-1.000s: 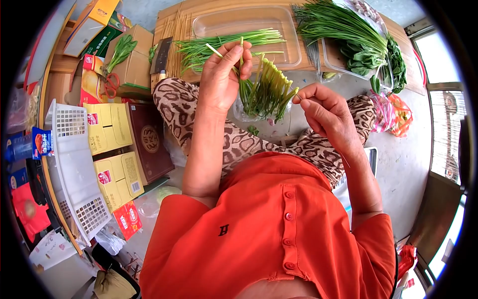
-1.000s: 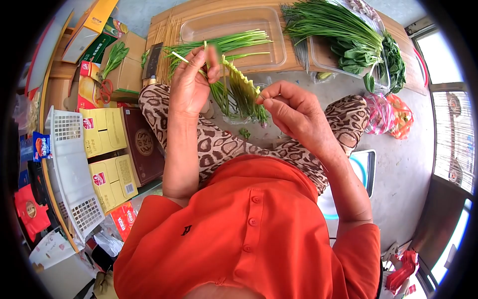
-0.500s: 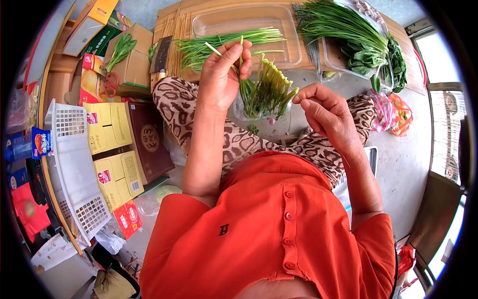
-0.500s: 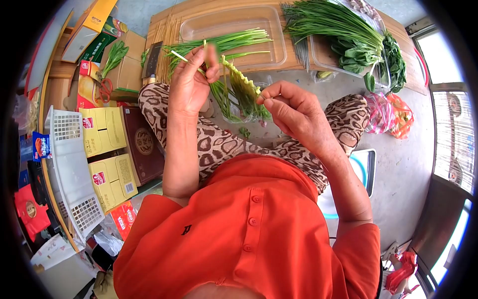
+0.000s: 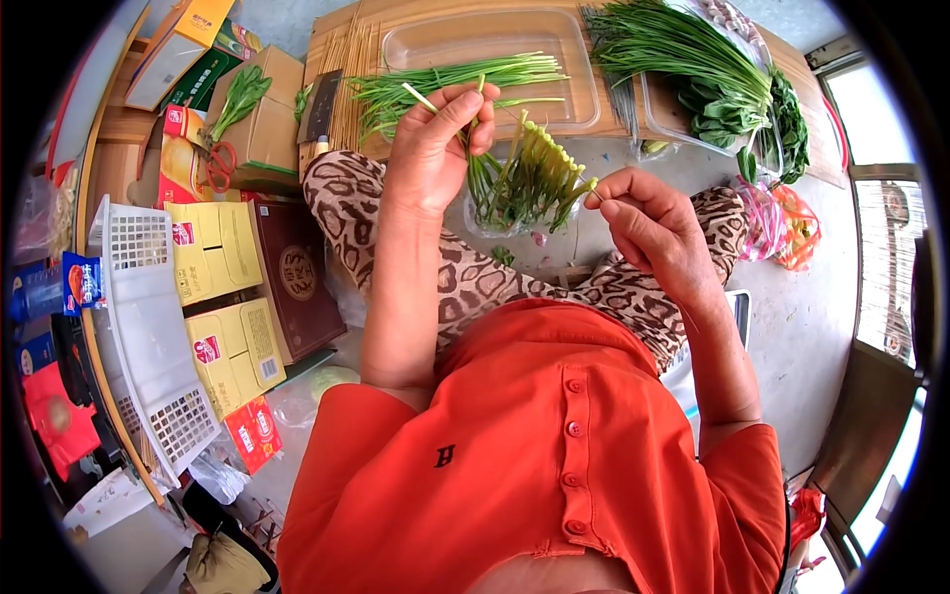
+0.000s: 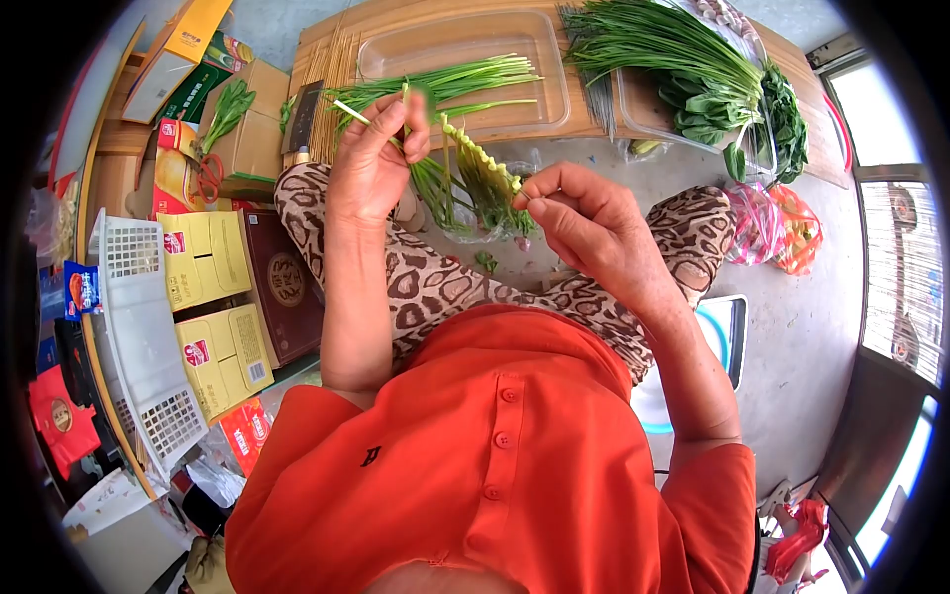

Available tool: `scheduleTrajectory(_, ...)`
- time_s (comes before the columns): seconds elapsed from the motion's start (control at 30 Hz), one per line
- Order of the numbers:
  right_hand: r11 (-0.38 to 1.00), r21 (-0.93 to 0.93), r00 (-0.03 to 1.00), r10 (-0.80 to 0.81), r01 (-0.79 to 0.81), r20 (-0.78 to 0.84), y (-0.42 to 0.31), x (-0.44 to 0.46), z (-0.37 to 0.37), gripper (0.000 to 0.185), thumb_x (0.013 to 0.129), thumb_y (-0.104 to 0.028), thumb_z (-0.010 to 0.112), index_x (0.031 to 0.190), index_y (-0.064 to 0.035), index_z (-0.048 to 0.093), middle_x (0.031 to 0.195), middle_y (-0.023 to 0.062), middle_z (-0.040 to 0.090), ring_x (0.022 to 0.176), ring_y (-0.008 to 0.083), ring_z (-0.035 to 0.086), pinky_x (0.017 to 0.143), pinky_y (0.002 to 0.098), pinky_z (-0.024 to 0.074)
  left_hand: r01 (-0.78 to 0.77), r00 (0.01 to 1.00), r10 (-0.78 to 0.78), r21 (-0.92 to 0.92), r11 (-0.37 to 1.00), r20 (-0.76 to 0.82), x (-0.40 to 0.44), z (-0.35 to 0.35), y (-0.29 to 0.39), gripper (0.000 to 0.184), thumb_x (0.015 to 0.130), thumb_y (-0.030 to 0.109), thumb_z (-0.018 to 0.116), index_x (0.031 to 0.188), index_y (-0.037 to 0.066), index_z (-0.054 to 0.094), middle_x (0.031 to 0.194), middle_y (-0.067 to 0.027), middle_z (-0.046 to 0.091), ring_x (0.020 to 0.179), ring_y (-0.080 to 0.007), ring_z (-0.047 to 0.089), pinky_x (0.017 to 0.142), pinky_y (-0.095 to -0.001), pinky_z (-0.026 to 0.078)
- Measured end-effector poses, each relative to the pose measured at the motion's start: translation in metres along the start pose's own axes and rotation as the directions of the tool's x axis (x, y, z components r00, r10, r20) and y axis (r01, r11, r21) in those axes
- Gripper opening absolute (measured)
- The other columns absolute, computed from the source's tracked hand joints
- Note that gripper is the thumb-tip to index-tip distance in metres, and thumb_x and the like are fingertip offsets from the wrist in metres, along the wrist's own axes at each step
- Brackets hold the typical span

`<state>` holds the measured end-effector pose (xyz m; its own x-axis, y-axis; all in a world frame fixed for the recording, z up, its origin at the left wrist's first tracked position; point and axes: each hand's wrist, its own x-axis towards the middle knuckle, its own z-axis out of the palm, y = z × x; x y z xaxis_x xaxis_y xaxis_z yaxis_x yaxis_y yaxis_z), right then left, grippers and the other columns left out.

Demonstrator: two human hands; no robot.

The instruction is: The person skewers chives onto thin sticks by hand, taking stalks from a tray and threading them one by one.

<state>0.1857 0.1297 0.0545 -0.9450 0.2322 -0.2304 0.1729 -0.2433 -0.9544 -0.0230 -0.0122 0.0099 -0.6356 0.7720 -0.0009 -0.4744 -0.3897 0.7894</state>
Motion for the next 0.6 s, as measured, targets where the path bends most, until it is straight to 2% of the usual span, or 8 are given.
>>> scheduleTrajectory(0.27, 1.000, -0.019, 1.000, -0.003, 0.003, -0.003, 0.001, -0.001, -0.001, 0.013, 0.095, -0.011, 0.052, 0.100, -0.0017, 0.060, 0.061, -0.0077, 0.042, 0.049, 0.0002, 0.032, 0.043, 0.0170, 0.0227, 0.071, 0.993, -0.072, 0.012, 0.997, 0.097, 0.001, -0.006, 0.005, 0.021, 0.087, 0.016, 0.064, 0.100, -0.001, 0.065, 0.078, -0.0030, 0.061, 0.063, -0.0100, 0.048, 0.055, -0.0240, 0.034)
scheduleTrajectory(0.4, 1.000, 0.003, 1.000, 0.006, -0.006, 0.014, -0.001, 0.001, -0.001, 0.013, 0.095, -0.011, 0.052, 0.100, -0.0011, 0.060, 0.061, -0.0079, 0.042, 0.049, 0.0001, 0.033, 0.043, 0.0171, 0.0225, 0.069, 0.996, -0.072, 0.041, 0.997, 0.058, -0.002, -0.004, 0.004, 0.020, 0.087, 0.016, 0.064, 0.098, 0.000, 0.066, 0.078, -0.0031, 0.061, 0.063, -0.0095, 0.048, 0.055, -0.0232, 0.034)
scheduleTrajectory(0.47, 1.000, 0.013, 1.000, 0.016, -0.016, 0.022, -0.003, 0.002, 0.000, 0.013, 0.095, -0.010, 0.052, 0.101, -0.0009, 0.060, 0.061, -0.0080, 0.042, 0.049, -0.0001, 0.033, 0.042, 0.0171, 0.0223, 0.151, 0.986, -0.160, 0.155, 0.976, 0.049, -0.005, -0.001, 0.000, 0.019, 0.087, 0.017, 0.064, 0.097, 0.001, 0.067, 0.079, -0.0032, 0.061, 0.063, -0.0093, 0.049, 0.055, -0.0223, 0.034)
scheduleTrajectory(0.57, 1.000, 0.017, 1.000, 0.010, -0.010, 0.009, -0.005, 0.006, 0.004, 0.014, 0.095, -0.012, 0.053, 0.100, -0.0011, 0.059, 0.060, -0.0082, 0.041, 0.048, -0.0001, 0.032, 0.042, 0.0172, 0.0216, 0.109, 0.990, -0.122, 0.160, 0.981, 0.070, -0.005, 0.006, -0.002, 0.018, 0.087, 0.017, 0.064, 0.096, 0.002, 0.068, 0.081, -0.0041, 0.062, 0.064, -0.0098, 0.050, 0.056, -0.0219, 0.037)
scheduleTrajectory(0.6, 1.000, 0.014, 1.000, 0.005, -0.004, -0.010, -0.004, 0.007, 0.004, 0.014, 0.095, -0.013, 0.053, 0.100, -0.0013, 0.059, 0.060, -0.0081, 0.041, 0.048, -0.0001, 0.031, 0.042, 0.0173, 0.0212, 0.069, 0.996, -0.081, 0.242, 0.968, 0.044, -0.006, 0.012, -0.002, 0.022, 0.090, 0.019, 0.061, 0.101, 0.001, 0.067, 0.082, -0.0040, 0.063, 0.065, -0.0093, 0.051, 0.057, -0.0218, 0.038)
